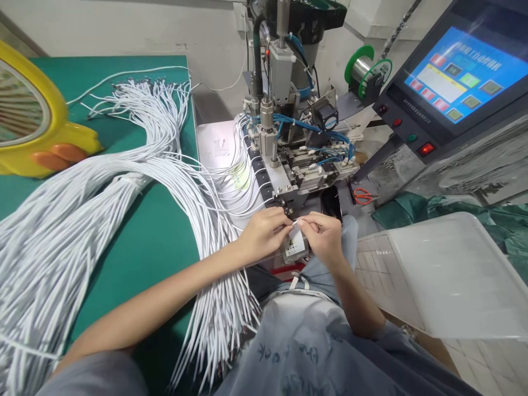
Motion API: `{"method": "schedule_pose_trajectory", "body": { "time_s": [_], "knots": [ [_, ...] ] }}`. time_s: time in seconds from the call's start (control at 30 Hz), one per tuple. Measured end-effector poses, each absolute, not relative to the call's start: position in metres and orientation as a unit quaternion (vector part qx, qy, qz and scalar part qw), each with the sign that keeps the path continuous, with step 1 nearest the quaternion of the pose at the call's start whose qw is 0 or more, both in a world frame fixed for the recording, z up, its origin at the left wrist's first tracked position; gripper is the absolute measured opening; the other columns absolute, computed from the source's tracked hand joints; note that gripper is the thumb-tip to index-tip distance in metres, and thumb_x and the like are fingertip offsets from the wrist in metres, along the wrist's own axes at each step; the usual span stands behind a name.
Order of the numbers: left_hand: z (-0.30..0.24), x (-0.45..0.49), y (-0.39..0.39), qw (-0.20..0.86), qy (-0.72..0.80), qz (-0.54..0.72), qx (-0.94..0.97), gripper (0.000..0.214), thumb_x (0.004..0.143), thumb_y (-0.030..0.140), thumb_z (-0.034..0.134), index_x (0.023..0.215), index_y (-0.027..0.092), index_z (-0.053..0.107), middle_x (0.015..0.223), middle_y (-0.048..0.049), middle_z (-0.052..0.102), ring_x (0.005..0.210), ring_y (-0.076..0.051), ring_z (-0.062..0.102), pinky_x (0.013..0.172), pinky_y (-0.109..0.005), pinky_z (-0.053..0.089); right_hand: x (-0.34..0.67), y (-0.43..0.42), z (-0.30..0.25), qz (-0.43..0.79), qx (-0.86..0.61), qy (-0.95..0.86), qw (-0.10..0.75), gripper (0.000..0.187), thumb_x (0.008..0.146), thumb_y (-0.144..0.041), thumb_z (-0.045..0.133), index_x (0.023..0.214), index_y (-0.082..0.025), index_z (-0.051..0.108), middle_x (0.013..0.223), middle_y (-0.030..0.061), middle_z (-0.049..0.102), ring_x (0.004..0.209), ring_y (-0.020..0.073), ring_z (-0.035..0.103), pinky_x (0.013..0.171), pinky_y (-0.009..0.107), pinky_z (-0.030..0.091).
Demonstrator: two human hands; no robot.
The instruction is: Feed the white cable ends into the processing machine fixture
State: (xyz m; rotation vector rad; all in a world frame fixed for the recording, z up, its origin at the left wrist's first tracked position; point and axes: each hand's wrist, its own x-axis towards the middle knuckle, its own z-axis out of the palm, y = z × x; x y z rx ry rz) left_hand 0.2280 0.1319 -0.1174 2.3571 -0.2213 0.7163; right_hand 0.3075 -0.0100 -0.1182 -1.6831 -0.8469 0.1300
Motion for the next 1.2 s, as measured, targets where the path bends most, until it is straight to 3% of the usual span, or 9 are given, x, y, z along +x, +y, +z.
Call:
{"method": "schedule_pose_trajectory", "body": {
  "time_s": [0.2,0.3,0.4,0.47,0.53,0.77,0.97,1.07,1.2],
  "knots": [
    [-0.113,0.231,0.140,0.439,-0.120,0.203,0.867,0.011,0.086,0.015,0.054,0.082,0.012,0.064,0.070,-0.0010,0.059,0.063,-0.006,0.053,0.058,-0.016,0.041,0.310,-0.011,-0.126,0.120,-0.693,-0.320,0.635,0.020,0.079,-0.029,0.058,0.072,-0.014,0.069,0.054,-0.0013,0.038,0.052,0.0097,0.036,0.048,0.024,0.029],
    [-0.108,0.232,0.147,0.295,-0.187,0.221,0.911,0.019,0.088,0.014,0.046,0.081,0.012,0.063,0.069,-0.0020,0.057,0.062,-0.009,0.050,0.056,-0.021,0.037,0.321,-0.013,-0.125,0.206,-0.674,-0.346,0.620,0.020,0.076,-0.030,0.060,0.071,-0.013,0.069,0.055,-0.0005,0.041,0.052,0.0096,0.037,0.049,0.024,0.031],
    [-0.105,0.233,0.153,0.078,-0.240,0.268,0.930,0.024,0.087,0.009,0.040,0.078,0.012,0.062,0.067,-0.0023,0.057,0.064,-0.011,0.047,0.055,-0.025,0.031,0.330,-0.014,-0.123,0.234,-0.701,-0.375,0.560,0.019,0.074,-0.027,0.059,0.068,-0.011,0.067,0.051,-0.0030,0.033,0.048,0.0073,0.029,0.045,0.022,0.026],
    [-0.107,0.233,0.154,0.010,-0.242,0.284,0.928,0.024,0.086,0.007,0.041,0.076,0.013,0.062,0.067,-0.0019,0.058,0.065,-0.012,0.048,0.056,-0.027,0.030,0.332,-0.012,-0.121,0.216,-0.726,-0.386,0.527,0.019,0.074,-0.025,0.056,0.065,-0.011,0.065,0.049,-0.0041,0.027,0.047,0.0066,0.026,0.044,0.022,0.023],
    [-0.111,0.233,0.152,0.035,-0.209,0.282,0.936,0.022,0.084,0.008,0.044,0.075,0.014,0.063,0.066,-0.0011,0.058,0.064,-0.012,0.048,0.057,-0.027,0.030,0.330,-0.010,-0.121,0.181,-0.737,-0.394,0.519,0.020,0.076,-0.023,0.055,0.062,-0.011,0.063,0.049,-0.0040,0.026,0.048,0.0069,0.027,0.046,0.022,0.025],
    [-0.124,0.232,0.142,0.357,-0.079,0.193,0.910,0.017,0.087,0.022,0.052,0.081,0.013,0.065,0.072,-0.0015,0.061,0.065,-0.008,0.055,0.060,-0.019,0.040,0.317,0.000,-0.134,0.088,-0.719,-0.326,0.608,0.023,0.076,-0.029,0.056,0.061,-0.014,0.063,0.047,-0.0031,0.033,0.048,0.0096,0.035,0.050,0.024,0.035],
    [-0.131,0.236,0.153,0.172,-0.078,0.085,0.978,0.027,0.088,0.010,0.039,0.104,0.010,0.061,0.085,-0.0059,0.057,0.064,-0.010,0.053,0.056,-0.021,0.041,0.336,0.003,-0.167,0.167,-0.711,-0.232,0.642,0.022,0.075,-0.032,0.057,0.077,-0.013,0.068,0.072,0.0065,0.063,0.069,0.0170,0.058,0.064,0.029,0.046],
    [-0.134,0.239,0.154,0.113,-0.053,0.058,0.990,0.026,0.089,0.011,0.038,0.104,0.010,0.060,0.084,-0.0048,0.054,0.060,-0.010,0.050,0.054,-0.021,0.040,0.350,0.006,-0.177,0.204,-0.703,-0.224,0.643,0.023,0.071,-0.032,0.057,0.080,-0.012,0.066,0.077,0.0078,0.065,0.072,0.0177,0.060,0.067,0.030,0.048],
    [-0.136,0.240,0.153,0.072,-0.049,0.050,0.995,0.025,0.091,0.014,0.038,0.105,0.010,0.059,0.083,-0.0044,0.052,0.059,-0.010,0.048,0.055,-0.021,0.041,0.359,0.013,-0.180,0.266,-0.696,-0.240,0.622,0.023,0.070,-0.035,0.057,0.074,-0.013,0.063,0.066,0.0041,0.061,0.060,0.0137,0.055,0.055,0.025,0.043]
  ]
}}
